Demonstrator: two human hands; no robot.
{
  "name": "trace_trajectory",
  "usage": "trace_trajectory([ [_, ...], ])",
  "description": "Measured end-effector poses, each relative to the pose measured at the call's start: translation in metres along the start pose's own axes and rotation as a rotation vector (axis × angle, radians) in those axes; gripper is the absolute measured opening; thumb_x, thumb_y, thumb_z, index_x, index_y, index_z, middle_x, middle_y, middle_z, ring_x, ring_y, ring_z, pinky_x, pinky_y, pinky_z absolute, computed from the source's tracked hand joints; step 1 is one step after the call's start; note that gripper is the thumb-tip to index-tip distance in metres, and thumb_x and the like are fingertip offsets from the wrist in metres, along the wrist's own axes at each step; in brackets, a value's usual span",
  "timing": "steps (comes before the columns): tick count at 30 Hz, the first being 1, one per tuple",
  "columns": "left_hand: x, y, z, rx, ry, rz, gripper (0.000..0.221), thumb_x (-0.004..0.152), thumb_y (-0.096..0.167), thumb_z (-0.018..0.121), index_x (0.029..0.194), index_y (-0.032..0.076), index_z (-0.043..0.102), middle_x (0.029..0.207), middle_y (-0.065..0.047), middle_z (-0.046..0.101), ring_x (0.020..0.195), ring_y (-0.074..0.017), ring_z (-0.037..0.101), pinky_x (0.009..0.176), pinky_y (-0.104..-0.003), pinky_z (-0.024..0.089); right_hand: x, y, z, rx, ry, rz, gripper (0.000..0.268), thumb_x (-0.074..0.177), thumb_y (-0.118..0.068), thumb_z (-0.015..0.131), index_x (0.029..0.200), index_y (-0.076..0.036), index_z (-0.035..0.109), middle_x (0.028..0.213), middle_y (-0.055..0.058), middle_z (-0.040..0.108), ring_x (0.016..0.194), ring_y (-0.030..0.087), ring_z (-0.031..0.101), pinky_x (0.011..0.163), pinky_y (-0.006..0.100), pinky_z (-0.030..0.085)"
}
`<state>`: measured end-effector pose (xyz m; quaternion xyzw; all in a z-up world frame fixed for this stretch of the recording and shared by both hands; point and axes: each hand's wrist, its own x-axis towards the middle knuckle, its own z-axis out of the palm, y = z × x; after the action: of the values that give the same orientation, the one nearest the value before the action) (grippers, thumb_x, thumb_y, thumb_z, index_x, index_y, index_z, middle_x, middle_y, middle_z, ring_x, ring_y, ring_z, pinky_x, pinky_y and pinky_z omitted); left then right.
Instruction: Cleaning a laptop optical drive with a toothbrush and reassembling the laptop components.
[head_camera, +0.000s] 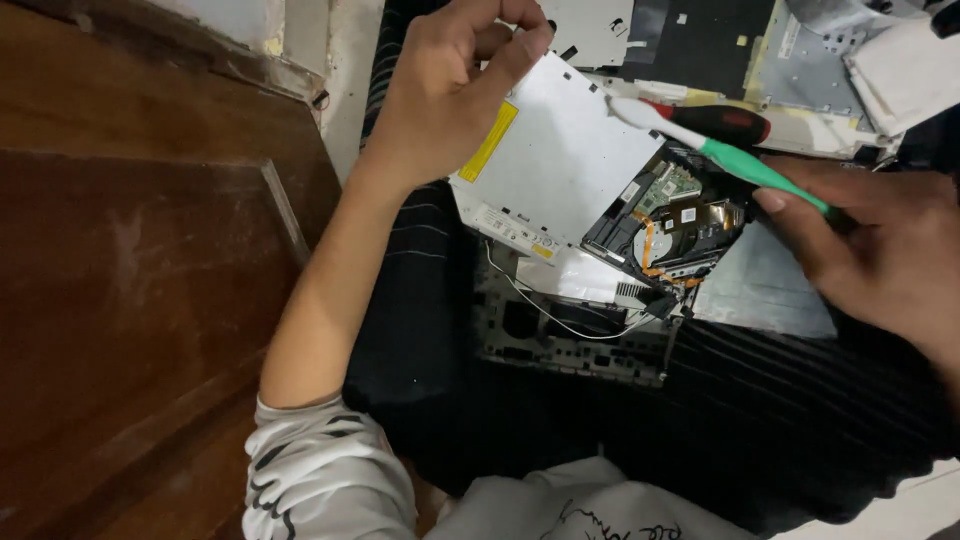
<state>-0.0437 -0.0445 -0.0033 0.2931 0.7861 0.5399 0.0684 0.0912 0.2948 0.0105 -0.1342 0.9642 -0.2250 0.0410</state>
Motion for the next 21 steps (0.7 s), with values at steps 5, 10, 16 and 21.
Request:
trace_trajectory([
  [5,0.0,-0.001,0.006,-0.012,0.026,0.053,0.023,0.11,0.028,0.052,0.108,0.008,0.063,0.095,-0.001,0.066,0.078,-0.0094,0.056,0.066,-0.027,0.039,-0.003,-0.012,-0.003,0.013,0.008,0.059,0.028,0.113,-0.008,0.074,0.138,0.001,0.081,0.079,0.013,0.07,0.049,0.018,0.044,0.051,0.036,0.035],
  [10,0.0,-0.005,0.009,-0.072,-0.019,0.028,0.021,0.111,0.026,0.052,0.106,0.007,0.06,0.076,-0.002,0.057,0.06,-0.0087,0.039,0.057,-0.028,0.031,-0.014,-0.003,-0.003,-0.105,0.013,0.094,0.021,0.117,-0.017,0.077,0.133,-0.006,0.086,0.072,0.01,0.07,0.047,0.018,0.048,0.055,0.034,0.037],
  [16,0.001,-0.011,0.008,-0.036,0.036,0.003,0.021,0.109,0.027,0.054,0.11,0.009,0.065,0.094,0.001,0.065,0.077,-0.009,0.055,0.065,-0.027,0.039,-0.01,0.005,-0.002,0.0,-0.021,0.153,0.018,0.117,-0.015,0.072,0.129,-0.007,0.082,0.055,0.01,0.049,0.046,0.021,0.034,0.051,0.037,0.028],
  [21,0.001,-0.014,0.006,-0.016,0.037,-0.089,0.023,0.109,0.032,0.054,0.108,0.011,0.063,0.077,0.002,0.057,0.061,-0.0079,0.037,0.056,-0.028,0.03,-0.005,0.024,0.012,0.102,0.045,0.152,0.023,0.126,-0.013,0.06,0.135,0.006,0.072,0.069,0.011,0.051,0.055,0.022,0.044,0.056,0.038,0.033],
])
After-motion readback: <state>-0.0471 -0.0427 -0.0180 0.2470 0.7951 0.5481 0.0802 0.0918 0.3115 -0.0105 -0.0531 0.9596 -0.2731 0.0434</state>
